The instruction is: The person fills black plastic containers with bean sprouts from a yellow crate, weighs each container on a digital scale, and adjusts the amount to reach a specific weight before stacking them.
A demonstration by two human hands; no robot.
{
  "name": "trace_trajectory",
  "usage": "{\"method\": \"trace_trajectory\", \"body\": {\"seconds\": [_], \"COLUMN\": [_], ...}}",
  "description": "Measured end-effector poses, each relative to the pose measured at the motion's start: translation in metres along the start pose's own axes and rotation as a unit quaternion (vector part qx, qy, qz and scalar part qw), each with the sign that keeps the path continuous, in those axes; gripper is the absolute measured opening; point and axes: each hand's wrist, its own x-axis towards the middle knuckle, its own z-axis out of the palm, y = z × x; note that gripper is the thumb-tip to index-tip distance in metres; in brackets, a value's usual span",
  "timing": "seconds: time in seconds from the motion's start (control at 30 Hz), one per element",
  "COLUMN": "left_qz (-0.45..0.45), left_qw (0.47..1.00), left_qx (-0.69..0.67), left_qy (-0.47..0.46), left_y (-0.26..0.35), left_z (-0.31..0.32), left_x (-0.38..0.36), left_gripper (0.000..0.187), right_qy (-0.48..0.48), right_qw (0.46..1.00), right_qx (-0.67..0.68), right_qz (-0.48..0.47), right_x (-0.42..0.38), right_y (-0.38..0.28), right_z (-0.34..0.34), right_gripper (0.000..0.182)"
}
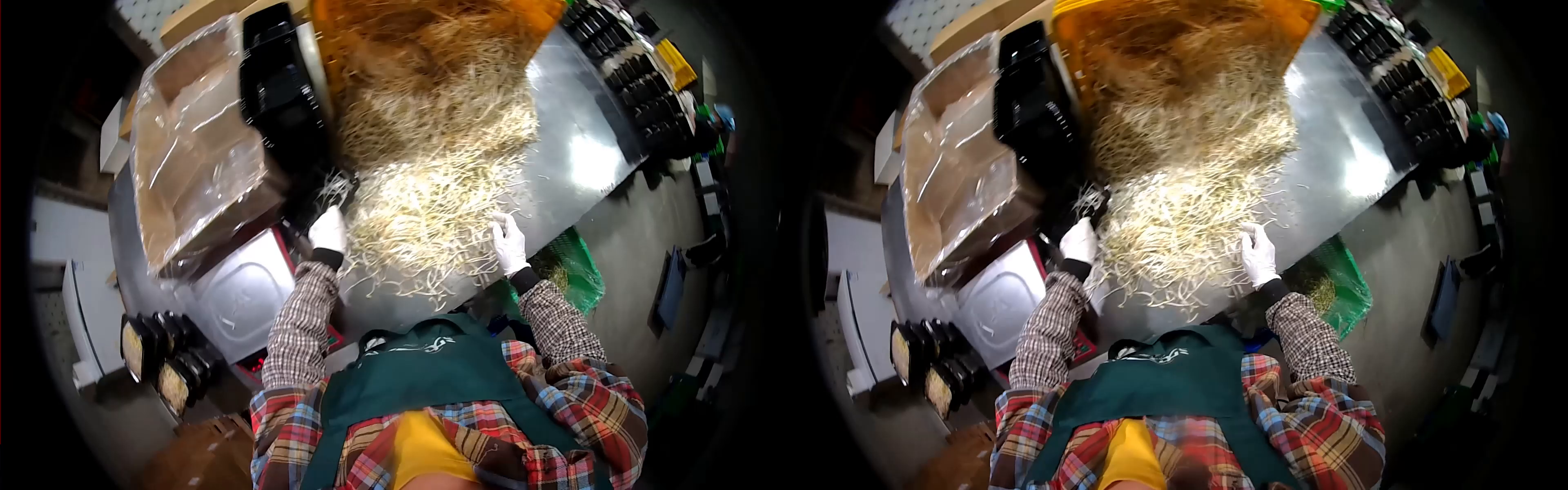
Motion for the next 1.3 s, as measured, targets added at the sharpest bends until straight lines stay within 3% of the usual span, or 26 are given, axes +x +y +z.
{"method": "trace_trajectory", "body": {"seconds": [0.1, 0.13, 0.23, 0.3, 0.4, 0.43, 0.5, 0.57, 0.67, 0.7, 0.8, 0.87, 0.9, 0.93, 0.97, 1.1, 1.17, 1.2, 1.23, 1.27, 1.3], "left_qz": [-0.020, -0.033, 0.013, 0.000, 0.108, 0.102, 0.022, -0.023, -0.114, -0.105, -0.124, -0.026, 0.005, -0.020, -0.029, 0.001, -0.069, -0.102, -0.136, -0.156, -0.175], "left_qw": [0.999, 0.999, 0.999, 0.998, 0.994, 0.992, 1.000, 0.998, 0.993, 0.994, 0.991, 0.986, 0.981, 0.983, 0.984, 0.985, 0.988, 0.988, 0.986, 0.982, 0.975], "left_qx": [-0.003, 0.002, 0.002, 0.026, -0.006, -0.022, 0.021, 0.062, 0.013, -0.024, 0.046, -0.080, -0.082, -0.102, -0.086, -0.001, -0.009, -0.020, -0.029, 0.018, 0.065], "left_qy": [0.042, 0.016, 0.031, -0.049, 0.034, 0.075, -0.004, -0.003, -0.006, 0.030, 0.025, 0.146, 0.175, 0.152, 0.153, 0.172, 0.138, 0.115, 0.090, 0.106, 0.122], "left_y": [0.005, 0.009, 0.006, 0.013, -0.005, -0.004, 0.002, 0.015, 0.043, 0.043, 0.043, 0.036, 0.044, 0.062, 0.060, -0.030, -0.079, -0.111, -0.100, -0.085, -0.024], "left_z": [-0.008, -0.020, -0.021, -0.020, -0.003, 0.000, -0.004, -0.013, -0.047, -0.052, -0.070, -0.079, -0.102, -0.136, -0.152, -0.158, -0.145, -0.134, -0.143, -0.148, -0.176], "left_x": [0.002, 0.001, 0.008, 0.009, 0.006, 0.006, 0.008, 0.012, 0.011, 0.007, 0.004, -0.016, -0.028, -0.041, -0.052, -0.095, -0.112, -0.123, -0.118, -0.117, -0.096], "left_gripper": [0.014, 0.017, 0.033, 0.039, 0.037, 0.032, 0.028, 0.018, 0.026, 0.030, 0.028, 0.026, 0.028, 0.027, 0.025, 0.025, 0.025, 0.034, 0.044, 0.058, 0.074], "right_qy": [0.016, -0.010, 0.020, 0.005, -0.024, -0.038, -0.042, -0.087, -0.116, -0.108, -0.089, -0.051, -0.032, 0.018, 0.013, -0.001, -0.035, -0.064, -0.094, -0.101, -0.099], "right_qw": [0.999, 0.996, 0.999, 0.998, 0.998, 0.996, 0.995, 0.991, 0.987, 0.988, 0.987, 0.989, 0.987, 0.963, 0.957, 0.894, 0.871, 0.864, 0.856, 0.840, 0.829], "right_qx": [0.033, 0.070, 0.046, 0.044, 0.054, 0.071, 0.069, 0.097, 0.108, 0.109, 0.126, 0.080, 0.055, -0.089, -0.177, -0.371, -0.404, -0.405, -0.405, -0.429, -0.440], "right_qz": [0.028, 0.060, -0.022, -0.043, -0.036, -0.032, -0.056, -0.013, 0.010, -0.007, -0.049, -0.113, -0.144, -0.253, -0.229, -0.251, -0.278, -0.293, -0.307, -0.318, -0.329], "right_x": [0.011, 0.015, 0.042, 0.063, 0.093, 0.100, 0.112, 0.120, 0.127, 0.128, 0.138, 0.155, 0.168, 0.186, 0.202, 0.261, 0.288, 0.298, 0.308, 0.325, 0.338], "right_y": [0.031, 0.039, 0.059, 0.063, 0.055, 0.051, 0.044, 0.039, 0.040, 0.040, 0.039, 0.045, 0.048, 0.055, 0.055, 0.060, 0.057, 0.045, 0.041, 0.048, 0.047], "right_z": [-0.019, -0.021, -0.013, -0.010, -0.010, -0.009, -0.008, -0.010, -0.007, -0.005, -0.007, -0.023, -0.034, -0.049, -0.066, -0.096, -0.099, -0.101, -0.099, -0.091, -0.087], "right_gripper": [0.021, 0.022, 0.022, 0.022, 0.023, 0.023, 0.024, 0.023, 0.024, 0.024, 0.028, 0.037, 0.041, 0.059, 0.074, 0.097, 0.100, 0.099, 0.098, 0.093, 0.091]}}
